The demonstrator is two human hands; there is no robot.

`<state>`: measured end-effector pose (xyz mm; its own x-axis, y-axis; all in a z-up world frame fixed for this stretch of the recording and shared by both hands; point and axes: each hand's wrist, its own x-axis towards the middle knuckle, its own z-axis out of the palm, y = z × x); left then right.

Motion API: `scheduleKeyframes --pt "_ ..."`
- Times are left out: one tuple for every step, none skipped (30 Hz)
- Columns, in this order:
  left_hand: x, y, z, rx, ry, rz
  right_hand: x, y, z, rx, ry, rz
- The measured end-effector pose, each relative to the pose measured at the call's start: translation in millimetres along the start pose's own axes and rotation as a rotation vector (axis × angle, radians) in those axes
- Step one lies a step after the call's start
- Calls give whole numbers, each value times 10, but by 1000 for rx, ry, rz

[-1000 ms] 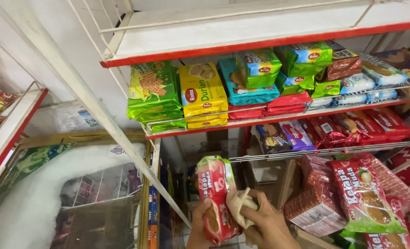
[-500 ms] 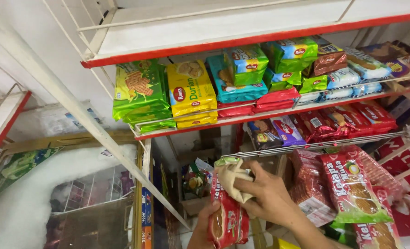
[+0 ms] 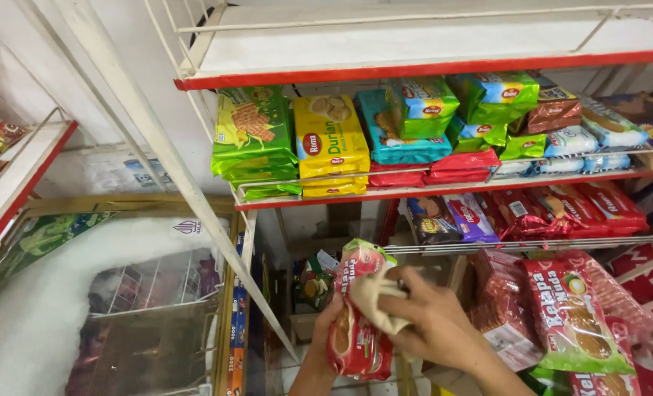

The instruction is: The recorder is wiping down a grocery store shelf and cleaning individual snack packages using a cloth.

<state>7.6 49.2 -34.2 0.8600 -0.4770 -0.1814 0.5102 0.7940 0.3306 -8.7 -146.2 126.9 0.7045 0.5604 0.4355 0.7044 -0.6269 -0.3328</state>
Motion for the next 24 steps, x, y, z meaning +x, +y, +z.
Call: scheduleKeyframes --pt "24 11 7 5 0 -6 22 -48 -7 0 5 5" --pt "45 24 15 0 -13 36 47 -100 -14 -8 -44 5" --pt "65 38 21 -7 -26 81 79 -151 -21 -15 -96 2" --pt "-3 90 126 -4 -26 78 -10 -75 18 -15 -93 4" --pt "-66 143 233 -2 -122 89 -81 12 52 -30 -118 43" --pt "-131 200 335 1 -217 100 -148 97 92 -45 -143 81" --pt "-144 221 267 -4 -209 106 -261 220 175 -39 -152 77" --pt "-158 241 195 15 -183 105 -374 344 260 25 -152 229" --pt "-161 270 128 36 -158 106 -474 477 342 86 -151 379" --pt "-132 296 116 31 -152 114 -492 522 377 89 -159 372" --pt "-101 314 105 28 -141 121 -531 562 413 41 -99 409" --pt "-63 327 101 25 -129 127 -572 609 440 -8 -38 446" --pt "-83 329 222 30 -130 123 -451 379 331 -6 -33 449" --pt "-98 327 348 -5 -139 86 -330 155 214 109 -11 306" --pt "-133 301 466 -42 -143 42 -238 -86 100 224 10 169" --pt "-77 277 395 -39 -139 31 -191 -217 82 227 14 180" --pt "5 265 331 -81 -319 46 -128 -334 58 111 -2 44" --pt "83 256 269 -125 -499 60 -60 -453 35 -6 -20 -90" --pt "64 253 223 -122 -503 53 -98 -471 19 -10 -15 -86" --pt "42 256 177 -74 -362 72 -133 -495 6 3 -32 -54" --pt "44 274 137 -25 -226 96 -150 -504 -11 12 -48 -27" --pt "53 309 188 -21 -236 94 -269 -359 72 4 -41 -29" --pt "12 305 222 -42 -229 89 -421 -237 157 82 -106 55" --pt "-28 299 252 -63 -223 84 -575 -115 243 160 -171 139"
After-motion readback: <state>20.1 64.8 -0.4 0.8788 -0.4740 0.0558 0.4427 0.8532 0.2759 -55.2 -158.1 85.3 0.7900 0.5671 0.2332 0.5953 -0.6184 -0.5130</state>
